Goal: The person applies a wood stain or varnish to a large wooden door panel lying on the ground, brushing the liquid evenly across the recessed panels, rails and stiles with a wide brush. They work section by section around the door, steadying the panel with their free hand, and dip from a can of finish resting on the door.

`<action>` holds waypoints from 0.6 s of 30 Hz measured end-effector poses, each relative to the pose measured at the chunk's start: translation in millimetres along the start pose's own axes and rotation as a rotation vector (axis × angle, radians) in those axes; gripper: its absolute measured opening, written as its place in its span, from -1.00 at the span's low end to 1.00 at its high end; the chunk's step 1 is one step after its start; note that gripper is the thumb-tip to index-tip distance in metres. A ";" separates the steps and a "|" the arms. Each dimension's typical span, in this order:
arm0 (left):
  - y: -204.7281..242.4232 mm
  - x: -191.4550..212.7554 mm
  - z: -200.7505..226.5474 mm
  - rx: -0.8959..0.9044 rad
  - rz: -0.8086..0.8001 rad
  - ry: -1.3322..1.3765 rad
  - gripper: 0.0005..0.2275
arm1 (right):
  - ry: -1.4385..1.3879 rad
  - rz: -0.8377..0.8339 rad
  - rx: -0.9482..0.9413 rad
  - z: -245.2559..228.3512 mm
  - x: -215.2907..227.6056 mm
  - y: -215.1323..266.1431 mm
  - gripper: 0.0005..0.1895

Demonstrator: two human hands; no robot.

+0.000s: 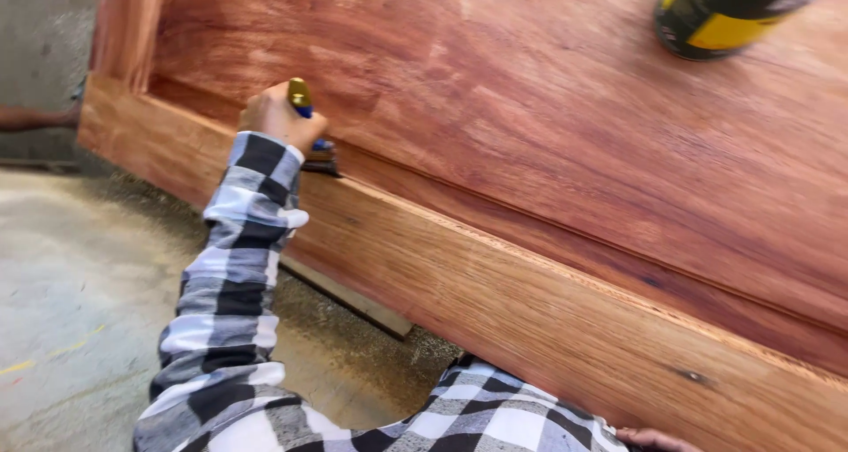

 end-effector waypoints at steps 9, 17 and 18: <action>101.5 -30.6 188.0 -0.205 -0.201 -0.139 -0.85 | 0.333 0.526 -0.058 -272.3 -182.0 -52.2 -0.37; 190.8 -75.7 359.7 -0.491 -0.457 0.240 -0.84 | 0.190 0.676 -0.087 -290.2 -198.9 -5.0 -0.40; 203.7 -75.4 388.2 -0.558 -0.468 0.351 -0.84 | 0.195 0.681 -0.069 -292.3 -199.5 1.3 -0.40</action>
Point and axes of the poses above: each hand's wrist, its own y-axis away from the middle knuckle, its own x-axis out of the back of the hand, z = x × y, the point moved 8 cm from there along -y, towards the middle knuckle, and after that the axes turned 4 degrees about x, right-handed, at the moved point
